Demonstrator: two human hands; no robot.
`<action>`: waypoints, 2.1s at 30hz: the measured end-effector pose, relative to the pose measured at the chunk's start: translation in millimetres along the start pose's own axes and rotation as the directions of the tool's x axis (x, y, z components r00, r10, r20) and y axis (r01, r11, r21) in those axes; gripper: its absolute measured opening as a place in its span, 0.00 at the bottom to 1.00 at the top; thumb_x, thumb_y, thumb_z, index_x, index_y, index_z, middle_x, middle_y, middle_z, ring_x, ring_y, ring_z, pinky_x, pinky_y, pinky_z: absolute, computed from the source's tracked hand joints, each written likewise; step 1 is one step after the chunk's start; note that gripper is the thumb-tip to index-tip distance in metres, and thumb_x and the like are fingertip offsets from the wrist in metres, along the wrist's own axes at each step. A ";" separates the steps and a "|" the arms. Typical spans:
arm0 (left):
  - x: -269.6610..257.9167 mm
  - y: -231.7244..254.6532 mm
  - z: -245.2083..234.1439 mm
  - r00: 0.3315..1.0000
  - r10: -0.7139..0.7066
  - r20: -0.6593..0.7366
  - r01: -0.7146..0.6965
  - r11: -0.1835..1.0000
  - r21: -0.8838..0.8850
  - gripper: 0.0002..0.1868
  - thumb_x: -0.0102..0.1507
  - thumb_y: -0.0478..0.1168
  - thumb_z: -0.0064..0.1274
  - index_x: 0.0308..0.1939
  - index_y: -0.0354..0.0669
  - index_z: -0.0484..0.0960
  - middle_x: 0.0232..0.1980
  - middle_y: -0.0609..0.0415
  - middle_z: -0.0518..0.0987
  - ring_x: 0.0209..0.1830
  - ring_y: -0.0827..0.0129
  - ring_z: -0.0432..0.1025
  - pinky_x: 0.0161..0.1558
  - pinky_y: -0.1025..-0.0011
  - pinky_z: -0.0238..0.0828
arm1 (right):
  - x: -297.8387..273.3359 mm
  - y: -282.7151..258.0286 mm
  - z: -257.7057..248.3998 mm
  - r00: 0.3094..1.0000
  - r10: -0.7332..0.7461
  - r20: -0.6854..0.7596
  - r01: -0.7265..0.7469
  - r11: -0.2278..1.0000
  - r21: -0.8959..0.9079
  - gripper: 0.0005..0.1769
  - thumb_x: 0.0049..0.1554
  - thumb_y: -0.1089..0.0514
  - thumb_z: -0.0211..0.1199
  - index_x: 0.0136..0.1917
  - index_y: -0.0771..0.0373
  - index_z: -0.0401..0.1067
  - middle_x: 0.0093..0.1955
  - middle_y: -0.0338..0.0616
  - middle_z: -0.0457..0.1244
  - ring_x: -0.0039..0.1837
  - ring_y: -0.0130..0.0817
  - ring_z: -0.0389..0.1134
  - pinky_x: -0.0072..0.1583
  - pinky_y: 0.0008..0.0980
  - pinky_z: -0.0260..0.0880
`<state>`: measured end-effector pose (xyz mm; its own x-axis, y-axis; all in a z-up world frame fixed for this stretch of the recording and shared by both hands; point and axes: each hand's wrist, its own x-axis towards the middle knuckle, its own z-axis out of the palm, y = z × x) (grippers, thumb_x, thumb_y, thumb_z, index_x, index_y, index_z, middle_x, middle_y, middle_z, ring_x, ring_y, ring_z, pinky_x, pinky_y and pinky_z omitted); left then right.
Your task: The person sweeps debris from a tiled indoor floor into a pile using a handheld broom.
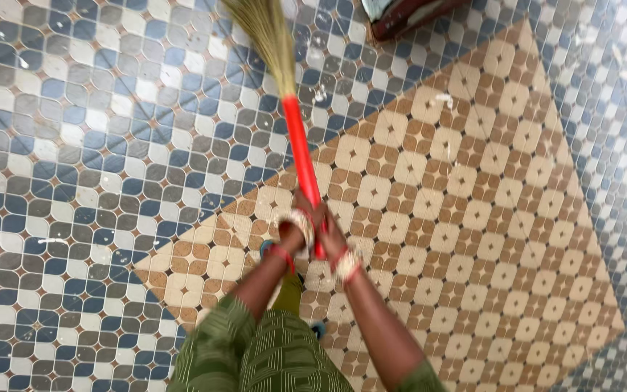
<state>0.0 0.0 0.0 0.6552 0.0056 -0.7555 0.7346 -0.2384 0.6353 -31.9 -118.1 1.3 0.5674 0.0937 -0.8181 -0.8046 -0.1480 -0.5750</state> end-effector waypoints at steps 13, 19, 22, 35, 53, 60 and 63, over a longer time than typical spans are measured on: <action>-193.0 -207.0 61.9 0.911 -0.373 0.177 0.373 0.927 0.033 0.35 0.52 0.45 0.64 0.59 0.38 0.67 0.43 0.41 0.82 0.40 0.52 0.80 0.42 0.59 0.80 | -137.8 184.4 26.6 0.936 0.297 0.190 -0.280 0.953 -0.113 0.41 0.57 0.46 0.53 0.78 0.56 0.43 0.58 0.62 0.62 0.53 0.50 0.67 0.49 0.44 0.74; -33.0 -154.0 -1.4 0.970 -0.212 -0.119 0.194 0.970 -0.147 0.26 0.54 0.46 0.59 0.51 0.33 0.73 0.37 0.40 0.82 0.35 0.53 0.78 0.34 0.57 0.77 | -14.4 100.3 56.5 0.898 0.261 0.356 -0.214 0.963 -0.165 0.41 0.54 0.56 0.52 0.76 0.49 0.39 0.48 0.61 0.65 0.38 0.48 0.70 0.37 0.45 0.76; 18.5 -118.1 -3.5 0.947 -0.111 -0.301 0.057 0.982 -0.181 0.35 0.58 0.47 0.60 0.63 0.36 0.63 0.43 0.35 0.82 0.41 0.46 0.79 0.41 0.57 0.78 | 24.9 62.1 34.6 0.917 0.017 0.399 0.013 0.997 -0.073 0.41 0.52 0.61 0.54 0.75 0.55 0.44 0.52 0.57 0.66 0.42 0.47 0.72 0.38 0.44 0.78; -115.9 -45.5 279.0 0.693 -0.671 -0.263 -0.149 0.223 -0.963 0.19 0.69 0.37 0.53 0.56 0.27 0.66 0.31 0.37 0.80 0.19 0.55 0.74 0.20 0.59 0.72 | -111.0 -55.1 -154.2 0.648 0.676 0.351 0.019 0.446 -0.895 0.51 0.53 0.58 0.64 0.82 0.44 0.41 0.38 0.48 0.68 0.25 0.28 0.64 0.25 0.30 0.65; 122.2 101.8 137.4 0.858 -0.303 -0.415 -0.237 0.483 -0.843 0.33 0.59 0.41 0.59 0.65 0.38 0.64 0.45 0.45 0.79 0.39 0.58 0.76 0.39 0.63 0.77 | 83.6 -176.0 -139.0 0.939 0.023 0.343 0.284 0.510 -0.812 0.36 0.52 0.59 0.63 0.69 0.66 0.53 0.42 0.49 0.65 0.28 0.39 0.69 0.28 0.39 0.72; -41.1 6.3 237.7 0.724 -0.522 -0.450 -0.523 0.009 -0.852 0.40 0.59 0.28 0.51 0.71 0.54 0.50 0.32 0.48 0.74 0.21 0.65 0.71 0.22 0.70 0.71 | -41.0 -84.8 -133.7 0.767 0.528 0.363 0.262 0.259 -0.930 0.55 0.45 0.63 0.64 0.79 0.56 0.38 0.35 0.48 0.68 0.26 0.35 0.69 0.28 0.36 0.71; -76.5 -33.5 270.4 0.505 -0.803 -0.317 -0.525 0.006 -0.851 0.37 0.58 0.28 0.49 0.66 0.50 0.51 0.32 0.46 0.74 0.18 0.59 0.71 0.17 0.61 0.71 | -73.4 -62.3 -109.5 0.640 0.701 0.315 0.216 0.229 -0.949 0.52 0.50 0.60 0.65 0.80 0.48 0.42 0.33 0.41 0.65 0.25 0.30 0.63 0.26 0.31 0.63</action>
<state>-122.4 -255.0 -6.8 -0.2034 0.5020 -0.8406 -0.1888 0.8224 0.5367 -4.3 -223.5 98.2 -0.2562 0.2662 -0.9292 0.1039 -0.9482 -0.3003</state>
